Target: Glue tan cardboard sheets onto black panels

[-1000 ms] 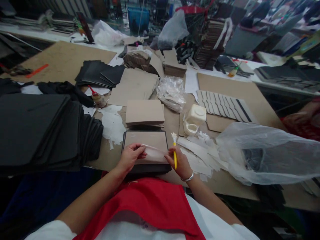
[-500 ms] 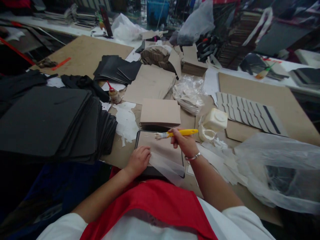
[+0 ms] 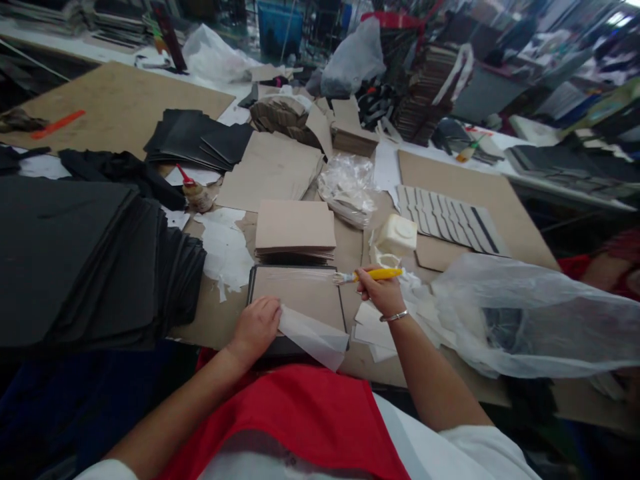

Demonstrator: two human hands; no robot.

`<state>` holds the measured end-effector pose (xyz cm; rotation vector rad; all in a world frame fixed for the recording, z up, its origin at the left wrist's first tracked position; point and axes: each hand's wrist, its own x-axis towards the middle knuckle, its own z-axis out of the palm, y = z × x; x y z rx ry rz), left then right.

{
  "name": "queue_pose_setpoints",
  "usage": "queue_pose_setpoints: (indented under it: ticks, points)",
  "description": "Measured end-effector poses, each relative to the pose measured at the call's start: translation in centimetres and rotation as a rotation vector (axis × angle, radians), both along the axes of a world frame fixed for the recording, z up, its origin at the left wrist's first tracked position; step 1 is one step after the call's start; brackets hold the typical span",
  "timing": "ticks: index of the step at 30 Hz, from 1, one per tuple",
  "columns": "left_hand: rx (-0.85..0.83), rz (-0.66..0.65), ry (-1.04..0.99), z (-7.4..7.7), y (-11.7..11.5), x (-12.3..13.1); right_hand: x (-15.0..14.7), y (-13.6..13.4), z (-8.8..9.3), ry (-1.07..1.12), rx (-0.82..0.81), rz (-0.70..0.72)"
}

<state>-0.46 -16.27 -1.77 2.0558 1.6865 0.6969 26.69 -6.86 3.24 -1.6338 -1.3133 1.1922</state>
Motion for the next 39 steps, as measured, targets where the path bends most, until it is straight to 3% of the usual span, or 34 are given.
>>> queue_pose_setpoints:
  ticks: [2,5,8,10,16,21,25,29,34,39]
  points:
    - [-0.074,0.044,-0.142,0.8,0.3,-0.1,-0.6,-1.1,0.4,0.085,0.018,0.083]
    - [-0.203,0.144,-0.362,2.4,0.9,-0.1,-3.1,-2.9,0.2,0.215,0.067,0.318]
    - [-0.287,0.226,-0.536,3.6,1.3,-0.1,-5.3,-4.0,-0.7,0.116,0.218,0.562]
    - [-0.321,0.286,-0.642,3.9,1.5,-0.3,-5.6,-4.2,-1.4,-0.023,0.291,0.654]
    - [-0.392,0.498,-0.918,2.8,1.8,-1.4,-2.7,-3.7,-2.7,-0.269,0.275,0.638]
    - [-0.424,0.589,-1.036,1.6,1.8,-1.3,-2.1,-4.5,-3.0,-0.288,0.215,0.601]
    - [-0.386,0.643,-1.033,1.1,1.8,-1.5,-2.3,-4.9,-3.6,-0.298,0.235,0.579]
    - [-0.368,0.642,-0.930,0.5,2.4,-1.9,-2.7,-3.8,-4.0,-0.367,0.339,0.385]
    - [-0.295,0.563,-0.595,0.1,4.2,-2.2,-3.6,-1.0,-4.9,-0.444,0.515,0.219]
    - [-0.179,0.536,-0.321,-0.4,5.8,-2.3,-4.3,1.5,-6.8,-0.562,0.646,0.242]
